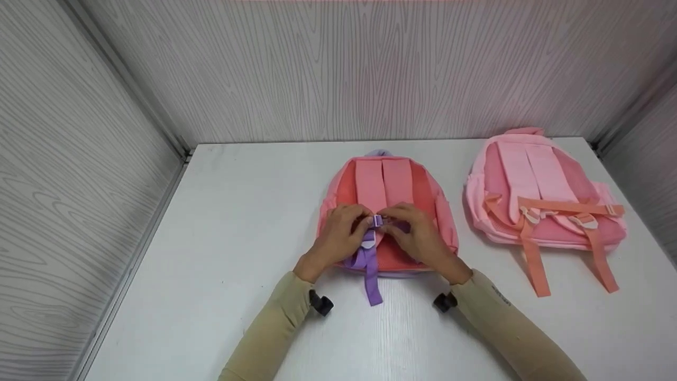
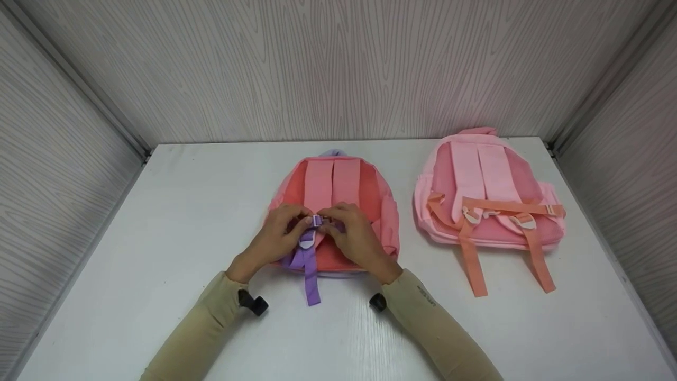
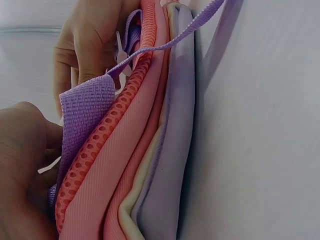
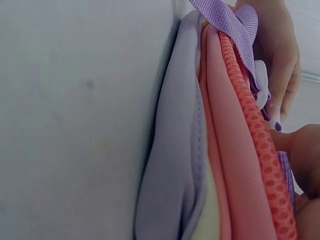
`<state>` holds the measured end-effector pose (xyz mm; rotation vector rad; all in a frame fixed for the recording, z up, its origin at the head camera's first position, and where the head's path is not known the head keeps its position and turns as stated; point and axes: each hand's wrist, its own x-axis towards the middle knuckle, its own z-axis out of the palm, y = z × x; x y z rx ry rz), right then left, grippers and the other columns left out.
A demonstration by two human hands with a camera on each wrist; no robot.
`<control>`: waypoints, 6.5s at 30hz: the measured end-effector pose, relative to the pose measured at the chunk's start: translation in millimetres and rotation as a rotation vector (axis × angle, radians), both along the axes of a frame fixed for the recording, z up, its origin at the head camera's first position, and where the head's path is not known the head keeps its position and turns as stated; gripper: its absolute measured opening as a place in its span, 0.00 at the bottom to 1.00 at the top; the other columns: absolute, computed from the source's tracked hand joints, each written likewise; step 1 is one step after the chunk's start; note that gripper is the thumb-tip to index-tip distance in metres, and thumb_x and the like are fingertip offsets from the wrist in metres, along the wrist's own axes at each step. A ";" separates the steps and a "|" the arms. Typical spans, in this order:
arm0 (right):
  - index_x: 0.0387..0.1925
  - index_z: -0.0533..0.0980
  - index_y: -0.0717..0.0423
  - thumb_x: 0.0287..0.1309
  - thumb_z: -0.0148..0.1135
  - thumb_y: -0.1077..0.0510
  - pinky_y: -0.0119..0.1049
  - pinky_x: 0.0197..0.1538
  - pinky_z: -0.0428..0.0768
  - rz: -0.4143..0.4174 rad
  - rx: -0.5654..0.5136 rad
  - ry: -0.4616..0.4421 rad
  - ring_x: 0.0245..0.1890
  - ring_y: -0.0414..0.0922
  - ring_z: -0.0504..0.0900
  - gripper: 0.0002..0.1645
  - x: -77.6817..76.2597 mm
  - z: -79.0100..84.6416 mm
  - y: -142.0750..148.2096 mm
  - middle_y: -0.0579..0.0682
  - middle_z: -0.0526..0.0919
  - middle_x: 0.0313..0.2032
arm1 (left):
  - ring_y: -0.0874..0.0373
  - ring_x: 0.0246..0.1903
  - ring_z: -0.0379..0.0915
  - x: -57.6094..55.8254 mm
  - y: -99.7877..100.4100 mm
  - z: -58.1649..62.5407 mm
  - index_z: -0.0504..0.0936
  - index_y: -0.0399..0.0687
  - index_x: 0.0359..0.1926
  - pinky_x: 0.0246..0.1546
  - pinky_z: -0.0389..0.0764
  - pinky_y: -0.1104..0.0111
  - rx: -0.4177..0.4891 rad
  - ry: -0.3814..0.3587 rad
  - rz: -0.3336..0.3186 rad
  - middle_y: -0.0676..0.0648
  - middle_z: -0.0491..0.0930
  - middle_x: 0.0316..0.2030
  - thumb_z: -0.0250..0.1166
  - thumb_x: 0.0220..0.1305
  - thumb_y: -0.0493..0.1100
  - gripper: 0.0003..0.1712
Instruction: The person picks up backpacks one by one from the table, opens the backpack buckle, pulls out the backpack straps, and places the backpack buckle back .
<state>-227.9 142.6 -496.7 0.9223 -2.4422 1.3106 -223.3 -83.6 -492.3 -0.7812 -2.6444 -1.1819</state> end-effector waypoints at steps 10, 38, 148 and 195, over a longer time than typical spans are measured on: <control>0.55 0.88 0.55 0.65 0.73 0.66 0.49 0.60 0.85 0.000 -0.016 -0.008 0.52 0.49 0.87 0.18 -0.3 1.4 0.7 0.51 0.89 0.49 | 0.49 0.54 0.72 -4.2 -14.6 6.3 0.86 0.51 0.51 0.62 0.61 0.45 -0.169 0.083 -0.013 0.52 0.87 0.47 0.59 0.82 0.49 0.12; 0.56 0.88 0.52 0.67 0.72 0.64 0.45 0.59 0.86 0.019 -0.040 -0.038 0.48 0.46 0.87 0.18 -0.7 3.1 2.0 0.50 0.89 0.48 | 0.55 0.41 0.76 -3.7 -7.3 0.7 0.84 0.44 0.49 0.53 0.78 0.58 -0.041 0.085 -0.045 0.47 0.82 0.41 0.60 0.81 0.42 0.09; 0.57 0.86 0.54 0.68 0.71 0.64 0.49 0.59 0.85 0.041 -0.049 -0.044 0.49 0.47 0.86 0.18 -0.1 -0.2 0.4 0.50 0.87 0.48 | 0.61 0.41 0.78 -1.8 -12.2 11.9 0.85 0.50 0.51 0.53 0.75 0.59 0.086 -0.232 -0.033 0.52 0.84 0.41 0.60 0.81 0.44 0.08; 0.56 0.87 0.52 0.66 0.72 0.65 0.40 0.54 0.84 0.031 -0.061 -0.093 0.47 0.45 0.84 0.18 0.8 -1.1 0.5 0.49 0.88 0.47 | 0.59 0.42 0.80 -1.4 -12.5 11.1 0.87 0.49 0.52 0.51 0.81 0.62 0.110 -0.244 -0.009 0.51 0.87 0.46 0.62 0.79 0.43 0.09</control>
